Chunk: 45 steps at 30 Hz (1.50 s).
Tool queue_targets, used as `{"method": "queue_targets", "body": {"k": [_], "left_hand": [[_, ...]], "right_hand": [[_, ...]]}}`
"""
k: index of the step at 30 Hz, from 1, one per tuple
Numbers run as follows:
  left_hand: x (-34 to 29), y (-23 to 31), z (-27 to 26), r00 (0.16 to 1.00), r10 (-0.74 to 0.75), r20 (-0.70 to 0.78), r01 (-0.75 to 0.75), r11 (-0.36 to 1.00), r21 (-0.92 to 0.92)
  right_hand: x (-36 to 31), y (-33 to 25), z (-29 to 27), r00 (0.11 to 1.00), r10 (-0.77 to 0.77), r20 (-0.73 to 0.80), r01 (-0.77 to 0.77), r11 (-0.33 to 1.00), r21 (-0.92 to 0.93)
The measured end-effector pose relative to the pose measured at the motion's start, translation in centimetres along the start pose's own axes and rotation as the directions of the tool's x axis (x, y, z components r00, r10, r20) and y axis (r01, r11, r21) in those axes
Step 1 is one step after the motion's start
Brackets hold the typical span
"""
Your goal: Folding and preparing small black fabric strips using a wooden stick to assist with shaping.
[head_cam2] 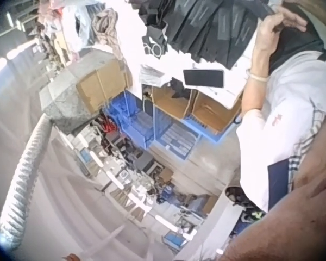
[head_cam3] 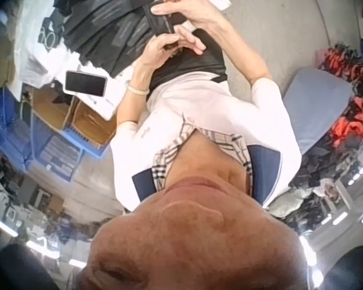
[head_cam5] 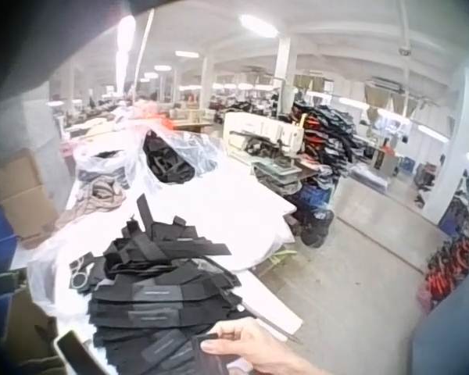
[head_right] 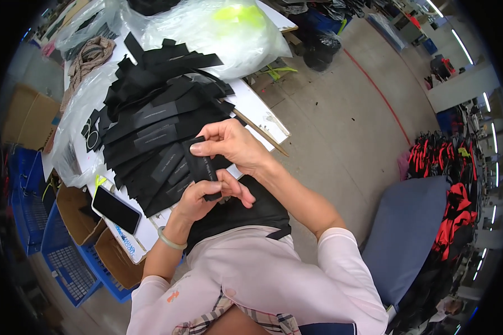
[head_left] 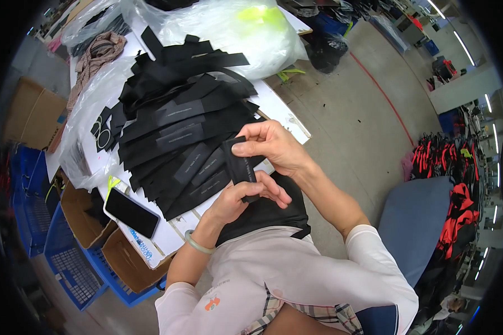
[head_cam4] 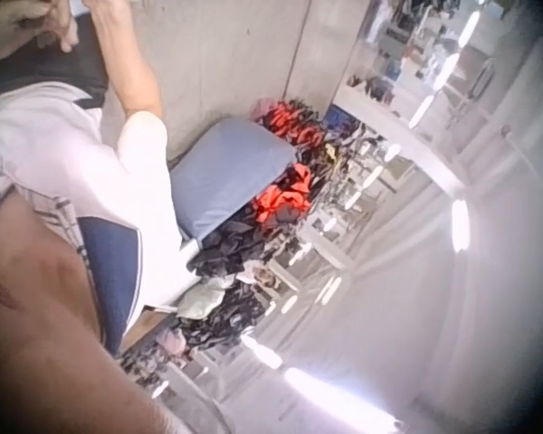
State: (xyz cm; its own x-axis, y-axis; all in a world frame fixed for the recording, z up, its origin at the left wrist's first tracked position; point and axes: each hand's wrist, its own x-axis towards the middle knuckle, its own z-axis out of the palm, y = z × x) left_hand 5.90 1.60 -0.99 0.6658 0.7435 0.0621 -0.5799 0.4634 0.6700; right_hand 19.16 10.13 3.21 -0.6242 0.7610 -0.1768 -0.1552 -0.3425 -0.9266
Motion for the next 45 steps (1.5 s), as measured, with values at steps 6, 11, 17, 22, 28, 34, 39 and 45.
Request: {"method": "queue_targets", "body": {"k": [6,11,17,22,28,34,39,45], "left_hand": [[-2.8,-0.6,-0.4,0.863,0.188,-0.469,0.061,0.883,0.465],[-5.0,0.4,-0.5,0.881,0.223,-0.418,-0.028,0.906,0.423],[-6.7,4.7,-1.5,0.84,0.282,-0.464,-0.282,0.957,0.072],[-8.4,5.1,-1.6,0.829,0.23,-0.51,-0.256,0.967,0.021],[-10.1,3.5,-2.1,0.771,0.262,-0.58,-0.289,0.956,0.047],[-14.4,2.2,-3.3,0.671,0.319,-0.669,-0.34,0.934,0.105],[-13.6,3.3,-3.5,0.649,0.285,-0.706,-0.342,0.938,0.064],[-8.3,4.4,-2.8,0.783,0.309,-0.54,-0.343,0.938,0.04]], "right_hand": [[1.5,0.4,2.2,0.969,-0.102,-0.223,0.075,0.989,-0.127],[2.6,1.2,4.4,0.983,-0.081,-0.166,0.075,0.996,-0.043],[6.0,0.6,8.1,0.991,-0.013,0.132,0.064,0.919,-0.389],[17.1,-2.5,6.1,0.924,-0.382,-0.022,0.282,0.72,-0.634],[25.5,1.2,4.9,0.801,-0.592,-0.091,-0.041,0.096,-0.994],[22.3,-5.0,-2.4,0.595,-0.761,-0.258,0.258,0.484,-0.836],[13.7,-6.8,-7.3,0.846,-0.409,-0.343,-0.192,0.366,-0.911],[10.7,-0.4,-10.7,0.928,-0.098,-0.359,-0.16,0.766,-0.623]]}}
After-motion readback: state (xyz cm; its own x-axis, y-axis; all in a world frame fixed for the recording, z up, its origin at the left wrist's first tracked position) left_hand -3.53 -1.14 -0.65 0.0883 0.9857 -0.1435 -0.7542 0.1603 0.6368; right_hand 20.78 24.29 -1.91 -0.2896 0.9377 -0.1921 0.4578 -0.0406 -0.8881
